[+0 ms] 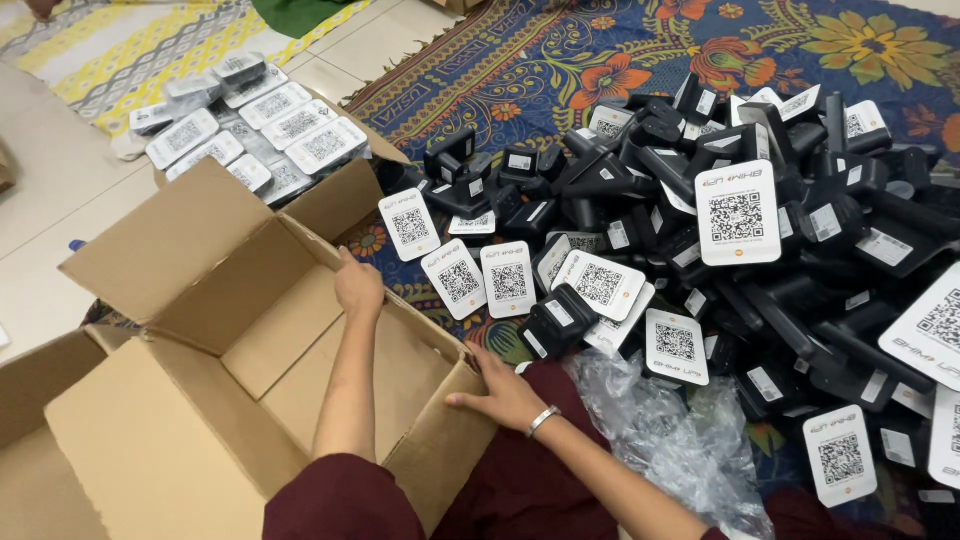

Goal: The person sits on a patterned rug and unpacks small black electronic devices from bubble wrap. They place the devices into a cardboard box, arranging them in neat rows. The person repeats this process, handling the devices and packaging materials by hand.

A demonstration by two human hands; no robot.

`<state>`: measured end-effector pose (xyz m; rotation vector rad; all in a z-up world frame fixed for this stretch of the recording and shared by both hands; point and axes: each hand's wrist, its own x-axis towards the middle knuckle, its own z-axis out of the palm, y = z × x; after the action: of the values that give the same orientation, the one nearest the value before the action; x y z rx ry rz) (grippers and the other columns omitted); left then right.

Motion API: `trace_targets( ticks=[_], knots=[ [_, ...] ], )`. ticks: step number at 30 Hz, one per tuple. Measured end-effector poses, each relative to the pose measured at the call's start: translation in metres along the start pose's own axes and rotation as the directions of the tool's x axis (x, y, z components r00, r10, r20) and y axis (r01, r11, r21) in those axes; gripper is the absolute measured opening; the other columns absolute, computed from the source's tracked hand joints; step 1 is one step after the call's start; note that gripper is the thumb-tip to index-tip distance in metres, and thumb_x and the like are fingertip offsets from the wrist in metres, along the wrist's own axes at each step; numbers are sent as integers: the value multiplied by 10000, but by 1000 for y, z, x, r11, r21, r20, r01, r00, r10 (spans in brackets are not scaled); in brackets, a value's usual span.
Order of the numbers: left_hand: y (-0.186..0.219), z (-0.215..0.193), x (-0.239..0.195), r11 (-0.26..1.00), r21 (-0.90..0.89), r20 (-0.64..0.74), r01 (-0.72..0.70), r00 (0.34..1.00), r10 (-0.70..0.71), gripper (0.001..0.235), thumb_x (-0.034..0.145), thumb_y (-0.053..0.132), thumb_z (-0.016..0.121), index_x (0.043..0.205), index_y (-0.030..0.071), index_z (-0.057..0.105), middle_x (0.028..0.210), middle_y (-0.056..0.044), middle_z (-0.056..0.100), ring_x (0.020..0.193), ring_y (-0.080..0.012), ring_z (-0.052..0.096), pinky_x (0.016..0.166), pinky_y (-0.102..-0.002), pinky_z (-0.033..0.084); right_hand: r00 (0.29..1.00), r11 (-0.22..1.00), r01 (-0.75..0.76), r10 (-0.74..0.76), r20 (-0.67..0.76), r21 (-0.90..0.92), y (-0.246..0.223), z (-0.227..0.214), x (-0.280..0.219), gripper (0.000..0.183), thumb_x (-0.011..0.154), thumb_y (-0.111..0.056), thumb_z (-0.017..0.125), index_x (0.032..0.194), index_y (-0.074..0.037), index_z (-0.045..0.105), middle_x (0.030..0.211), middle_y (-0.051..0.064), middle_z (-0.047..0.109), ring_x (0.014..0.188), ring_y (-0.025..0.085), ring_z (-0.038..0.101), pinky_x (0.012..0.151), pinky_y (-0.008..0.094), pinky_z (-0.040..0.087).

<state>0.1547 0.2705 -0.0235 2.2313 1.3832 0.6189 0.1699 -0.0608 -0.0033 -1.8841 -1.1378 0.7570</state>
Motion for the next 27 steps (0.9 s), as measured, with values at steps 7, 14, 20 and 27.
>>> trace_targets(
  ticks=[7, 14, 20, 27],
  knots=[
    [-5, 15, 7, 999, -37, -90, 2, 996, -5, 568, 957, 135, 527, 1504, -6, 470, 870, -310, 704, 841, -469, 697, 817, -548, 538, 841, 680, 412, -541, -35, -606, -53, -17, 4, 918, 783, -517, 784, 1542, -205, 374, 1579, 168, 445, 1480, 358, 333, 1186, 580, 208],
    [-10, 38, 19, 999, -51, -88, 10, 996, -14, 524, 948, 144, 538, 1453, 9, 515, 934, -307, 709, 904, -469, 694, 844, -540, 534, 839, 600, 493, -136, 527, -630, -87, -30, 36, 535, 707, -413, 797, 1183, -200, 679, 1078, -31, 702, 1246, 202, 552, 1292, 531, 147],
    [-5, 75, 35, 971, -217, -88, -99, 993, 81, 414, 996, 224, 520, 1365, 40, 554, 1077, -290, 710, 1018, -469, 668, 884, -546, 502, 860, 532, 487, -428, 276, -693, 1, -62, 39, 131, 864, -85, 611, 949, -159, 677, 980, -18, 701, 999, 208, 598, 1075, 364, 378],
    [40, 31, -22, 996, 83, 206, -44, 978, 26, 368, 1094, 312, 372, 1232, -20, 456, 1025, -349, 692, 981, -516, 671, 881, -578, 511, 905, 602, 404, -370, 207, -688, 2, -61, 0, 119, 875, -88, 605, 963, -140, 667, 935, 8, 684, 1008, 217, 598, 1064, 385, 396]
  ],
)
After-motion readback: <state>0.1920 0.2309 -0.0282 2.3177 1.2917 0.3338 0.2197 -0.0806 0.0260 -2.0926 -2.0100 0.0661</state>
